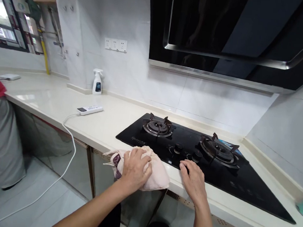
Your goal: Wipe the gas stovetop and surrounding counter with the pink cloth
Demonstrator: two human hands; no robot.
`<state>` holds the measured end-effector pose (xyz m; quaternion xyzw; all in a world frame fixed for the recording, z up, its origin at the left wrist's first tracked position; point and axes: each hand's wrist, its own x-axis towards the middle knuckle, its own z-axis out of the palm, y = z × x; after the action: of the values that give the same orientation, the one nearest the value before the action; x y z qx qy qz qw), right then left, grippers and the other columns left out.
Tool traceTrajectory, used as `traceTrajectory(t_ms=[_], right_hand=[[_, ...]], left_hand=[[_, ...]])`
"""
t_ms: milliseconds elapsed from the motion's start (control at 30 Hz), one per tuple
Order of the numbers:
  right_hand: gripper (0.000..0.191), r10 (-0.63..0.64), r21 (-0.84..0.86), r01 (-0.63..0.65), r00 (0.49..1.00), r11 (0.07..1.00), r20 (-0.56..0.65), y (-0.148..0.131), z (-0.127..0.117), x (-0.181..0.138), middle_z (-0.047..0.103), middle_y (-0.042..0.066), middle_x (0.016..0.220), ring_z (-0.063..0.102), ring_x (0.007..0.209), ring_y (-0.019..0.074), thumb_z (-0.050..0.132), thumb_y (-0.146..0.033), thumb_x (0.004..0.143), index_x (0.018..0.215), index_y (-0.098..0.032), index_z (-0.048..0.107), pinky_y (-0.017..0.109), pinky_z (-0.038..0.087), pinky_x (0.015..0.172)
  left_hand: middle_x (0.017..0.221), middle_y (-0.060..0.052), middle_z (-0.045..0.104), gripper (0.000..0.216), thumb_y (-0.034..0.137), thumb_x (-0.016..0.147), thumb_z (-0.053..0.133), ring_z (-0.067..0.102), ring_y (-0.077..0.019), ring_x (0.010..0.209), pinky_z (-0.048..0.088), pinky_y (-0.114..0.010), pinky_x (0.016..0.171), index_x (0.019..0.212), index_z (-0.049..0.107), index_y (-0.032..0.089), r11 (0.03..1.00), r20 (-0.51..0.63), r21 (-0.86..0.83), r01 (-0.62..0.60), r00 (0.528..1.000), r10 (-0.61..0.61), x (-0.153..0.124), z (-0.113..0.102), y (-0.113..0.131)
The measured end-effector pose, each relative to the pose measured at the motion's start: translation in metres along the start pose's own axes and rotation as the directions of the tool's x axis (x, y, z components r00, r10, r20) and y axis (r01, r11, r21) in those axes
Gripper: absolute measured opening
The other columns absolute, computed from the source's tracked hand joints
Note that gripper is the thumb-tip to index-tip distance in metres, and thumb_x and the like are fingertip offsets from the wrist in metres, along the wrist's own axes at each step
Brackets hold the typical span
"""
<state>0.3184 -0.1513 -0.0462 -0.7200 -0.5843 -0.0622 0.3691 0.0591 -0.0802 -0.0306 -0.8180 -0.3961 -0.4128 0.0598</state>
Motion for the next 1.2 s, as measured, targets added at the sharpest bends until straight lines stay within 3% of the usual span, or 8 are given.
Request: traceTrajectory(t_ms=[167,433,1200], right_hand=[[0.052,0.002,0.000,-0.002,1.000,1.000,0.010,0.004,0.000,0.001,0.072,0.009,0.125,0.062,0.123,0.0288,0.038,-0.060,0.098,0.109,-0.025,0.076,0.051,0.043,0.112],[0.049,-0.023,0.015,0.022,1.000,1.000,0.017,0.012,-0.001,0.001,0.071,0.009,0.127,0.062,0.125,0.0295,0.044,-0.060,0.095,0.110,-0.026,0.075,0.053,0.043,0.113],[0.045,-0.014,0.022,0.014,1.000,1.000,0.001,0.002,0.000,-0.004,0.068,0.008,0.132,0.058,0.129,0.0290,0.045,-0.057,0.096,0.113,-0.027,0.074,0.052,0.043,0.113]], left_hand=[[0.120,-0.007,0.063,0.010,0.029,0.086,0.068,0.052,-0.0303,0.115,0.039,-0.054,0.096,0.096,0.068,0.026,0.998,0.013,-0.059,-0.034,0.999,0.035,-0.003,0.009,0.013],[0.130,-0.007,0.062,0.017,0.035,0.095,0.062,0.052,-0.0294,0.121,0.039,-0.051,0.096,0.107,0.068,0.026,0.978,0.014,-0.135,-0.160,0.987,0.163,-0.010,-0.003,-0.008],[0.138,-0.009,0.061,0.024,0.033,0.094,0.065,0.052,-0.0305,0.127,0.038,-0.049,0.101,0.117,0.069,0.027,0.979,-0.026,-0.063,-0.194,0.981,0.193,-0.014,-0.014,-0.039]])
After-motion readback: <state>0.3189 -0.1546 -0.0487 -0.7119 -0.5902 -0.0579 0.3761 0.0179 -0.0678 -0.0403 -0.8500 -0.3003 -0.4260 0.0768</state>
